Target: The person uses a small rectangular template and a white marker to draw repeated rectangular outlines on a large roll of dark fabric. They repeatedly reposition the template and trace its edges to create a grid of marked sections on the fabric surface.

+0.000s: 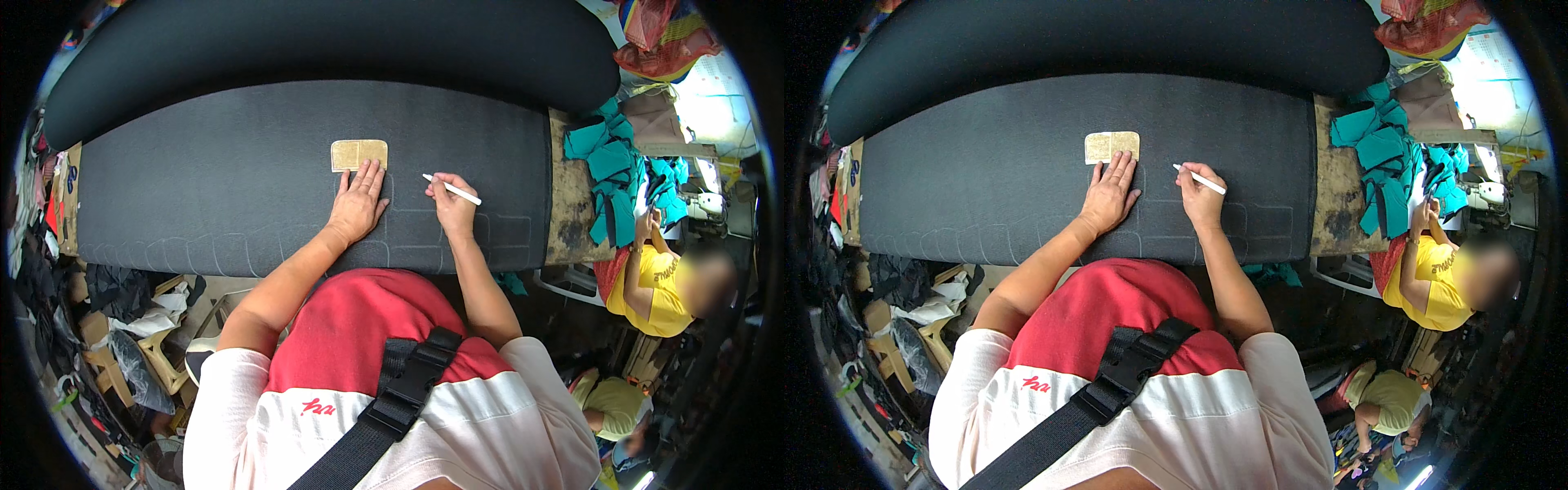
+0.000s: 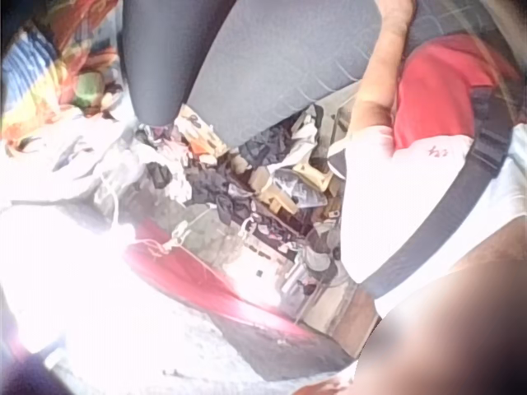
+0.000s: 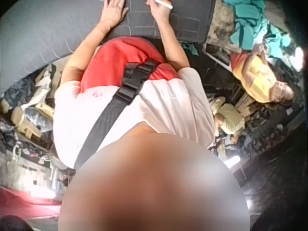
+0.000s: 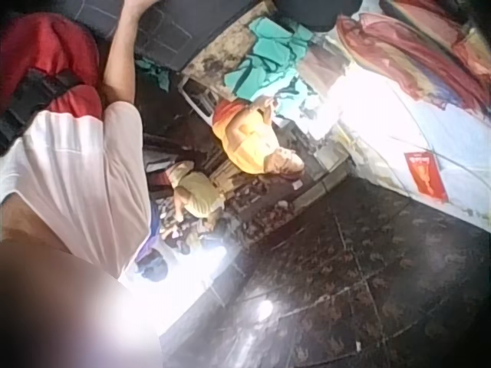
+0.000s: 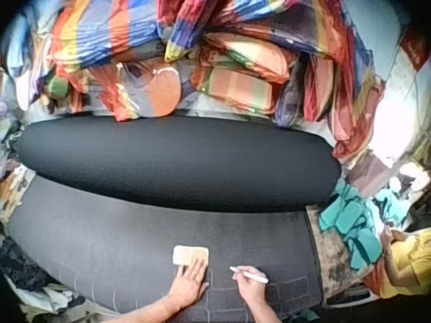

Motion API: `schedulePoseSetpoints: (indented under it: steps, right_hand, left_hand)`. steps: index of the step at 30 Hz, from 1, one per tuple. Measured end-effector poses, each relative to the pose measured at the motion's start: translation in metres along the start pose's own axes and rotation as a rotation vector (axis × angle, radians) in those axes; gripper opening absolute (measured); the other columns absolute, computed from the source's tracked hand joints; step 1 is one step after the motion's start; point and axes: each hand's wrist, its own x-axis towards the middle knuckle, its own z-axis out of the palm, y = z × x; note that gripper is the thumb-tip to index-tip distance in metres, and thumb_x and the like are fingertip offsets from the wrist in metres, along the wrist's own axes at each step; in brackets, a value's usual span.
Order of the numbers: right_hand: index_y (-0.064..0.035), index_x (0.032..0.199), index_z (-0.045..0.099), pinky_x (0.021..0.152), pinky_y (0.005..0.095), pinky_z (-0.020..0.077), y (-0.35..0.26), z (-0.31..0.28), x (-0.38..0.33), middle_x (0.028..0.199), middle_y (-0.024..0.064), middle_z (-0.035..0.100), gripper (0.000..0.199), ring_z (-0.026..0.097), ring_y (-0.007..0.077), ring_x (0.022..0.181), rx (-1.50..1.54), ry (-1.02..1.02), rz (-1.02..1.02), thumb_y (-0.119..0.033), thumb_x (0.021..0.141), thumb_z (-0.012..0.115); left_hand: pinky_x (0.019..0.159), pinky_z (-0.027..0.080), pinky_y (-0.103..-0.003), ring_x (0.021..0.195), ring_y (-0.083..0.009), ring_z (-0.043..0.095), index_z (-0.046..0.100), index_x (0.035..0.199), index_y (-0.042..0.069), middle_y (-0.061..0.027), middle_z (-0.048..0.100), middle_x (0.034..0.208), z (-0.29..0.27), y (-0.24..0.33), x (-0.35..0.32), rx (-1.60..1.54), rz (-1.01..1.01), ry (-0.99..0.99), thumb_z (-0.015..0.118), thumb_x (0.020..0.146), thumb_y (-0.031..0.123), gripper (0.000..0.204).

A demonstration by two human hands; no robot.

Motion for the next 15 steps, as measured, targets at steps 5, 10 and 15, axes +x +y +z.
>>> schedulePoseSetpoints:
  steps: [5,10,15]
  right_hand:
    - [0.0038,0.09,0.065,0.057,0.0216,0.0495,0.0,0.015,0.011,0.073,0.0061,0.066,0.013,0.062,0.0088,0.064,-0.074,-0.025,-0.125,-0.008,0.085,0.064]
    - [-0.0005,0.09,0.066,0.056,0.0237,0.0489,-0.019,0.045,0.031,0.071,0.0061,0.067,0.013,0.061,0.0082,0.062,-0.233,-0.165,-0.28,-0.011,0.081,0.067]
    - [-0.0015,0.085,0.068,0.065,0.033,0.0514,-0.033,0.076,0.04,0.078,0.0143,0.068,0.015,0.067,0.0246,0.07,-0.354,-0.456,-0.369,-0.014,0.076,0.067]
  left_hand:
    - [0.109,0.022,-0.05,0.138,-0.028,0.025,0.036,0.137,0.001,-0.0139,0.031,0.147,0.004,0.001,0.004,-0.02,0.007,0.015,0.053,0.089,0.032,0.059]
    - [0.108,0.023,-0.051,0.136,-0.0292,0.028,0.04,0.134,0.0,-0.0169,0.036,0.143,0.009,0.004,0.006,0.001,0.016,0.083,0.053,0.089,0.032,0.057]
    - [0.107,0.024,-0.054,0.13,-0.0341,0.037,0.047,0.128,0.0,-0.0214,0.046,0.133,0.015,0.004,0.001,-0.063,-0.017,0.097,0.052,0.089,0.033,0.052]
